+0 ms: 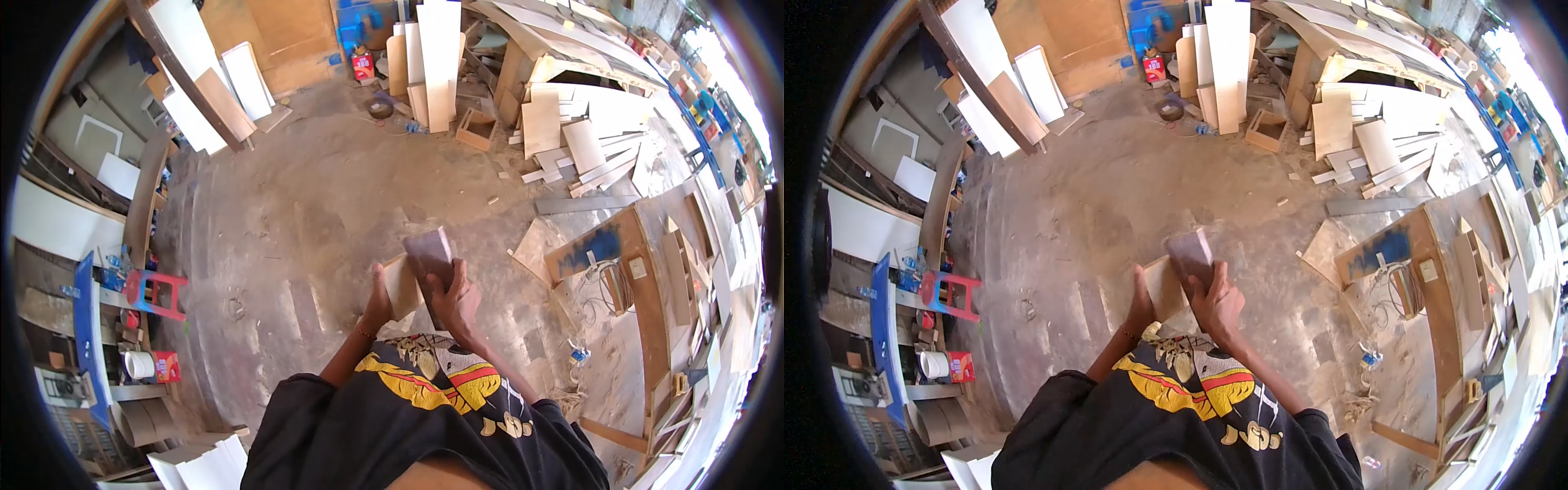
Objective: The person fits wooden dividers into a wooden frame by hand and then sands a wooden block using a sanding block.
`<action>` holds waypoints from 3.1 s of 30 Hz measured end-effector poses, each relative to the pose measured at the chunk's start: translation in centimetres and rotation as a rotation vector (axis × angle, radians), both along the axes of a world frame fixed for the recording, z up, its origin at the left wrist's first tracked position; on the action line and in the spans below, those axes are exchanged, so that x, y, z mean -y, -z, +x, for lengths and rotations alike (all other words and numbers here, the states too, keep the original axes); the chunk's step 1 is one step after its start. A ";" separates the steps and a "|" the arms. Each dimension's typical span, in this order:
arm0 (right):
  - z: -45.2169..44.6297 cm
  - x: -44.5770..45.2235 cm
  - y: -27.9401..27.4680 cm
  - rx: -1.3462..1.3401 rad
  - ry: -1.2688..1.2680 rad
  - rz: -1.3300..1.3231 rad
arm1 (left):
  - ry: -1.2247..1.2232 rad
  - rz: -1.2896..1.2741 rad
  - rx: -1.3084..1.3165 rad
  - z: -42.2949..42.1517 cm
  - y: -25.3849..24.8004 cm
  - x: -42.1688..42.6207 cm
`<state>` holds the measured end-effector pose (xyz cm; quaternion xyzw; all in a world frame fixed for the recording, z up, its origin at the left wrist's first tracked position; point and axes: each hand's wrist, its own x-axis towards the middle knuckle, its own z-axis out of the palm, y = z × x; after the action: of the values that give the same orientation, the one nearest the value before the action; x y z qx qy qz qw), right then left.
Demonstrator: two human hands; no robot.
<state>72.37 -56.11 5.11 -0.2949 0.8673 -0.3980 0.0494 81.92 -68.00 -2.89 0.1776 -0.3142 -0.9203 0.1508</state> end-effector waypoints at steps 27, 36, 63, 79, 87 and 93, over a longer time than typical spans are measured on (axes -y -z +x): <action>1.8 20.6 -4.7 -0.091 0.235 -0.117 | 0.291 -0.163 0.022 4.7 -4.8 20.2; 4.1 20.4 -6.8 0.013 0.313 -0.237 | 0.365 0.278 -0.357 4.8 -5.7 24.8; 9.9 22.2 -5.3 0.010 0.196 -0.053 | 0.151 -1.083 0.050 3.8 -4.3 26.6; 8.2 24.5 -4.2 -0.048 0.214 -0.053 | -0.031 -1.189 0.106 2.9 -2.9 26.4; 8.8 23.7 -3.2 -0.017 0.237 -0.036 | 0.060 -0.988 0.129 2.0 1.1 26.5; 7.5 25.1 -3.9 -0.106 0.253 -0.104 | 0.081 -0.908 0.122 0.9 0.7 25.8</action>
<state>79.88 -81.20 9.03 -0.2060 0.8771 -0.4293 -0.0627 82.86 -93.78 -3.59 0.1347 -0.7006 -0.6826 0.1585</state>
